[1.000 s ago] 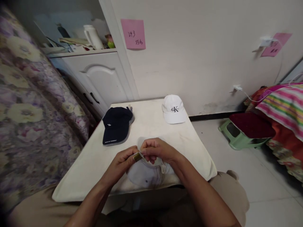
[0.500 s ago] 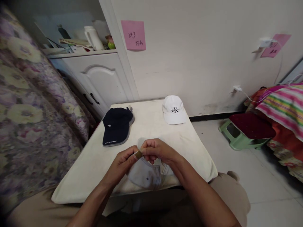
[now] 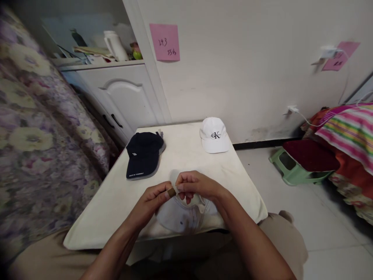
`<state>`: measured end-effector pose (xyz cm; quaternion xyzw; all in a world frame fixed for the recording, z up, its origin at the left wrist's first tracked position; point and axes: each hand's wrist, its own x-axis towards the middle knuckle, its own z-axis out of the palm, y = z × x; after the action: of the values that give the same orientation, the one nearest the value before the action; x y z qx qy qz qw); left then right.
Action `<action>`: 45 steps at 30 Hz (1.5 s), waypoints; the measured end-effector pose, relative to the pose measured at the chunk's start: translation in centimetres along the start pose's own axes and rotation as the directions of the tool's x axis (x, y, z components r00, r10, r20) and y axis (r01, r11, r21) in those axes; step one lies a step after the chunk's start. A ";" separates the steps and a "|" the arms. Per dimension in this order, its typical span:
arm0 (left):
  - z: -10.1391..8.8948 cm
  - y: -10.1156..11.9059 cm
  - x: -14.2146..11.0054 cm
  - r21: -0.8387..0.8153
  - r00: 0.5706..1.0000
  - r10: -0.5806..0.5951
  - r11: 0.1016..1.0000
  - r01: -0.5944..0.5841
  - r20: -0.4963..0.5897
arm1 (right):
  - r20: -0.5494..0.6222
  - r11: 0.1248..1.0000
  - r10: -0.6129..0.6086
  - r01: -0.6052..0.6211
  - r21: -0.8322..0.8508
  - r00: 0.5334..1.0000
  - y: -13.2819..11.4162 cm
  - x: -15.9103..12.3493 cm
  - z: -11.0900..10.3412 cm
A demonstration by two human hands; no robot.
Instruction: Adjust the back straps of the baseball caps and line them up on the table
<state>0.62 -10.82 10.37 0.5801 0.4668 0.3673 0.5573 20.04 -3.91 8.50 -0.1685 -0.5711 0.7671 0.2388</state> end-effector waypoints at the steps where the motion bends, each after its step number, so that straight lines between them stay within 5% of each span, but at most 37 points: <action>1: 0.1 0.0 0.0 -0.001 1.000 -0.002 1.000 0.002 0.006 | 0.015 1.000 -0.003 0.003 0.011 1.000 0.1 0.1 0.1; 12: -0.3 -0.6 0.0 -0.116 0.999 -0.020 0.993 0.026 0.045 | 0.006 0.979 0.067 -0.065 -0.192 0.998 -1.2 -1.0 -0.7; 33: 0.3 0.1 0.2 -0.040 0.995 -0.058 0.997 0.062 0.087 | 0.120 0.986 0.087 -0.068 -0.153 0.989 -0.8 -0.9 -0.5; 45: -1.8 -0.1 0.0 0.000 0.995 -0.025 1.000 0.025 0.096 | 0.055 0.988 0.132 -0.127 -0.090 0.990 0.0 -1.0 -2.4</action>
<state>-1.10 -10.25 10.51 0.5908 0.4465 0.3325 0.5840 22.09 -2.55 7.77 -0.1920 -0.5984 0.7605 0.1634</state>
